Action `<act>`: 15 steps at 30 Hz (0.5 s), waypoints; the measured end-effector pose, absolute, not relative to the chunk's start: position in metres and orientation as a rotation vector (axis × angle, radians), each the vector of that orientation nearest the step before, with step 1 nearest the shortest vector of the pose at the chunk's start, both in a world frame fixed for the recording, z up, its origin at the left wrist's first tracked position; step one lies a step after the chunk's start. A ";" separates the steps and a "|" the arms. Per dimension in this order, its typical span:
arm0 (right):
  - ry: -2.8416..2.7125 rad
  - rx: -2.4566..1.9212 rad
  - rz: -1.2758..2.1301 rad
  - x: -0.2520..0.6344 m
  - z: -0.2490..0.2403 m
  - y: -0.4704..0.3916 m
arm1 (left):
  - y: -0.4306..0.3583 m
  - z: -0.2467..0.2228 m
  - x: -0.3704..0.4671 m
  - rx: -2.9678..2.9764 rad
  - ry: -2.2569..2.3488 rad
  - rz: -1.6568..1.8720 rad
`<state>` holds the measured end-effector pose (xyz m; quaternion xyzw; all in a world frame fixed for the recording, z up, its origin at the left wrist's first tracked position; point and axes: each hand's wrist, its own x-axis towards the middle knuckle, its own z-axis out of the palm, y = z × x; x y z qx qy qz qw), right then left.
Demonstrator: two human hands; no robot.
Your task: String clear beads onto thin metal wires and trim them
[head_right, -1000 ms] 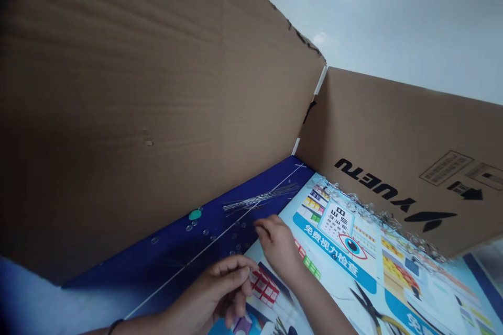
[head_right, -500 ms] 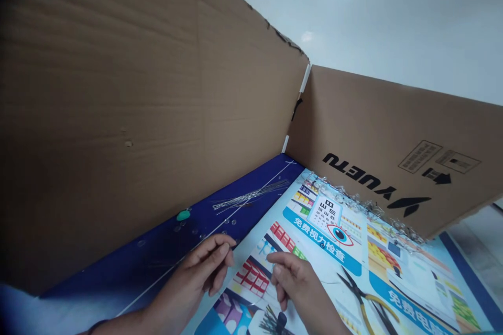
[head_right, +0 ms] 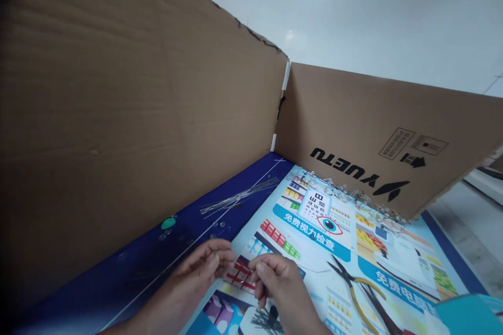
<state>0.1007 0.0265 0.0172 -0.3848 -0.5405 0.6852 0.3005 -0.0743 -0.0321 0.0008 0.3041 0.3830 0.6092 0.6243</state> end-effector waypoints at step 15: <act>-1.209 -0.967 1.728 0.113 0.025 0.025 | -0.037 -0.002 -0.066 1.497 1.152 0.899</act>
